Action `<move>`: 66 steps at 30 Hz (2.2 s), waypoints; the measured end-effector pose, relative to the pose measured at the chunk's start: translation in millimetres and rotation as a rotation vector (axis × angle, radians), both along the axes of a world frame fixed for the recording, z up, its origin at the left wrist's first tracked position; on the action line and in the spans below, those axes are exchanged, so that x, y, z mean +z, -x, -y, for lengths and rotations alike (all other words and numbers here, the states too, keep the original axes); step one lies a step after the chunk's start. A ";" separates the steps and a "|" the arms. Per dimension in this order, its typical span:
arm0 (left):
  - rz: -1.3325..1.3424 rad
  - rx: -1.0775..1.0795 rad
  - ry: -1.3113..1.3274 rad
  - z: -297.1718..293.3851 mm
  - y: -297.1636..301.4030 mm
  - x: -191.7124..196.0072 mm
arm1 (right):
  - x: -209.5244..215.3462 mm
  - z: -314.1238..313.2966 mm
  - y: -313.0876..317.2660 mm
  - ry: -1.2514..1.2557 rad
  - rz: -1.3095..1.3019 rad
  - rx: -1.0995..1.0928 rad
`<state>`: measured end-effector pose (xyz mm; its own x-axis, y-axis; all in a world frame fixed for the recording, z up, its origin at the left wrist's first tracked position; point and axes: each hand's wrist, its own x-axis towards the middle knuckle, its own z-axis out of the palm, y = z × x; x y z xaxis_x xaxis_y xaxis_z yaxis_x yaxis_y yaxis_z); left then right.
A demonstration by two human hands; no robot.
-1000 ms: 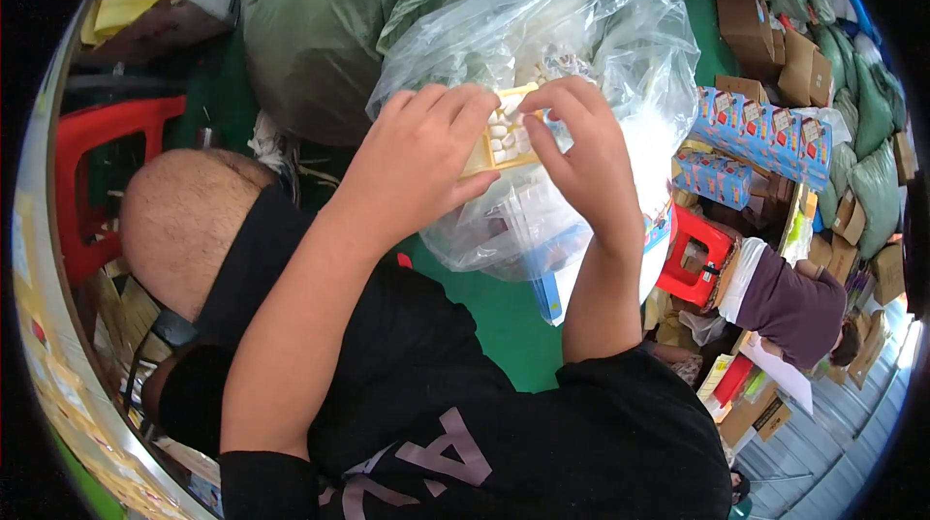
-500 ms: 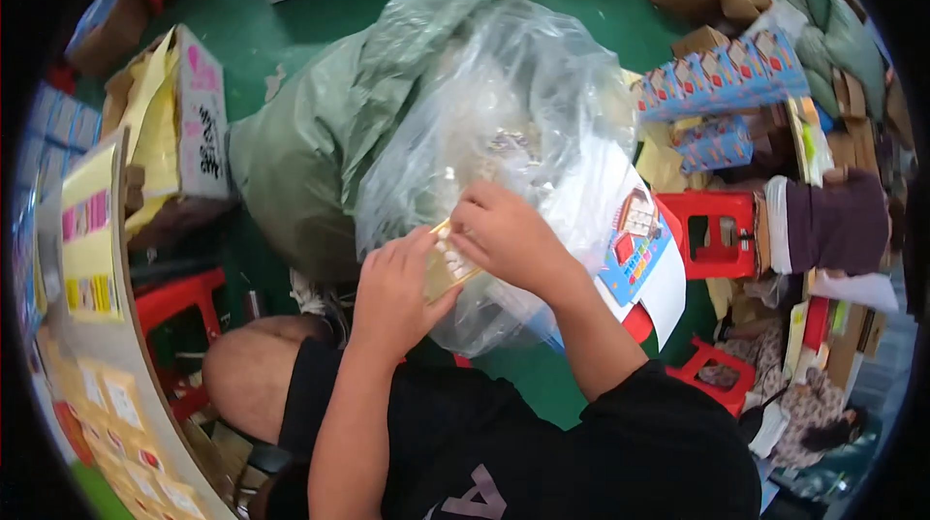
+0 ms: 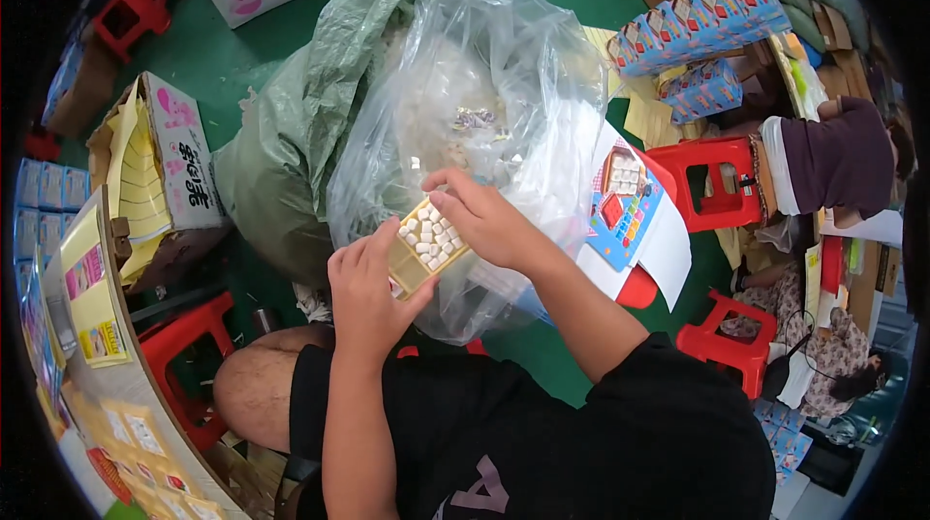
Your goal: Pack small white items into partitioned yellow plastic trays.
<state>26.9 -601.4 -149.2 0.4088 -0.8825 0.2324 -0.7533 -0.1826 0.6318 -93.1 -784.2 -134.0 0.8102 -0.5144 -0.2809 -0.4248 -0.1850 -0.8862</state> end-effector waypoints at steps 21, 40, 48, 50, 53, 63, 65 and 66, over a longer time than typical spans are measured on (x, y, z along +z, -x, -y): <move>-0.496 0.233 0.117 -60.9 -22.7 17.2 | -9.7 -56.3 -20.3 -0.472 0.179 -0.040; -1.528 0.180 0.282 -105.5 -20.2 9.3 | 86.3 -103.4 -40.5 0.880 0.331 0.451; -1.508 0.191 0.366 -105.5 -4.6 12.2 | 80.2 -123.6 -53.4 0.999 0.296 0.654; -1.507 0.197 0.410 -106.2 -0.3 11.0 | 81.6 -125.3 -51.5 0.993 0.303 0.646; -1.536 0.188 0.398 -104.9 -0.3 10.2 | 85.4 -122.8 -47.6 1.031 0.266 0.625; -1.541 0.118 0.402 -96.1 10.5 8.2 | 86.0 -125.0 -34.0 0.993 0.203 0.569; -1.563 0.129 0.413 -96.5 11.0 6.3 | 91.6 -120.7 -30.2 0.956 0.237 0.546; -1.583 0.139 0.421 -97.4 11.0 6.2 | 97.1 -117.0 -26.7 0.949 0.206 0.494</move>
